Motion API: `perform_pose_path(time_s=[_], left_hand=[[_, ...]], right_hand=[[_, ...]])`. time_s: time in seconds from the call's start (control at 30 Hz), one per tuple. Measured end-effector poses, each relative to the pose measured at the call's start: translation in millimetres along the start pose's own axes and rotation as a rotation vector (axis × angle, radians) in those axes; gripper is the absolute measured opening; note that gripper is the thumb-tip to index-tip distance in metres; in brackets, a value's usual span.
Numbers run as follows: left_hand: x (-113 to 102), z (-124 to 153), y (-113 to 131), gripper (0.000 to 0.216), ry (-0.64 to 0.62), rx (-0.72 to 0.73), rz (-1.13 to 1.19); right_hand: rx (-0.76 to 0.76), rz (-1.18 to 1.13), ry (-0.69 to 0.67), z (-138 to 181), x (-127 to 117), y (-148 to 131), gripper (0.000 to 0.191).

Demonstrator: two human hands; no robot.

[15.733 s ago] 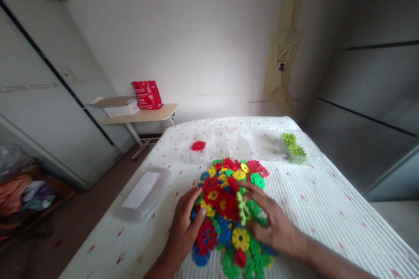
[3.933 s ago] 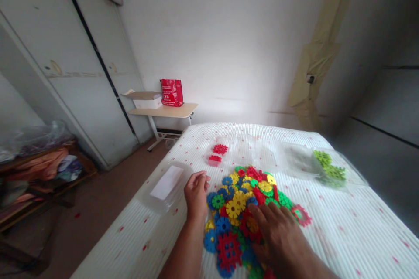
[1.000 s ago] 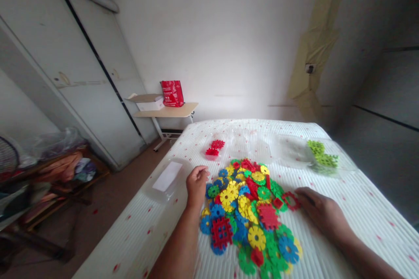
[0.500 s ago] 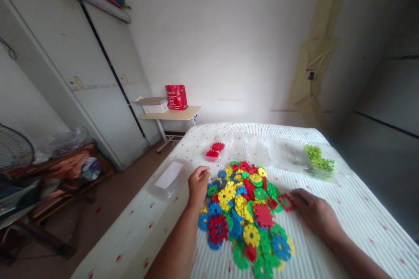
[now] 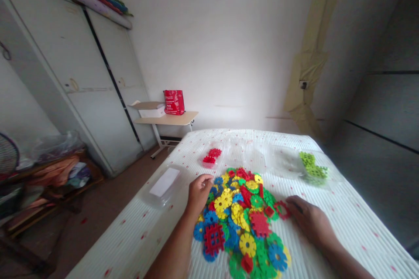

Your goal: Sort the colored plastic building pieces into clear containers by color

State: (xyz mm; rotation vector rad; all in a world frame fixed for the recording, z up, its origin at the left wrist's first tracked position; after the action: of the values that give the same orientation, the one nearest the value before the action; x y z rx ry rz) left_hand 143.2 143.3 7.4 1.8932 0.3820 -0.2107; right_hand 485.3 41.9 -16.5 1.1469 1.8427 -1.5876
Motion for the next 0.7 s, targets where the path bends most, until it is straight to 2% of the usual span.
perform_pose_path(time_s=[0.17,0.3,0.43,0.53,0.7], left_hand=[[19,4,24,0.024,-0.138,0.197,-0.221],[38,-3,40,0.034,-0.226,0.283,-0.416],[66,-11,62,0.044,-0.38,0.369,-0.619],[88,-14,70,0.045,-0.458,0.377,-0.77],[115,-18,64,0.045,-0.468,0.332,-0.854]], right_hand=[[0.006,0.009,-0.005,0,2,-1,0.032],[0.008,0.022,-0.006,0,2,-1,0.031],[0.012,0.026,-0.036,0,3,-1,0.034],[-0.01,0.014,-0.041,0,4,0,0.033],[-0.032,0.001,-0.016,-1,5,3,0.03]])
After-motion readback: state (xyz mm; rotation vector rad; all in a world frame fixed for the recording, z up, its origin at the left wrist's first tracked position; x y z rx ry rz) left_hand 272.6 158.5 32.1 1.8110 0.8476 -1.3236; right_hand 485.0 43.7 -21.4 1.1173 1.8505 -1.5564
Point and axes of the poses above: each hand's wrist, its own z-axis away from the middle knuckle, its own x-axis out of the palm, y = z × x, the point moved 7 cm from there along -z, towards the middle knuckle, and after that the axes turned 6 degrees about -z, right-handed, at the moved point
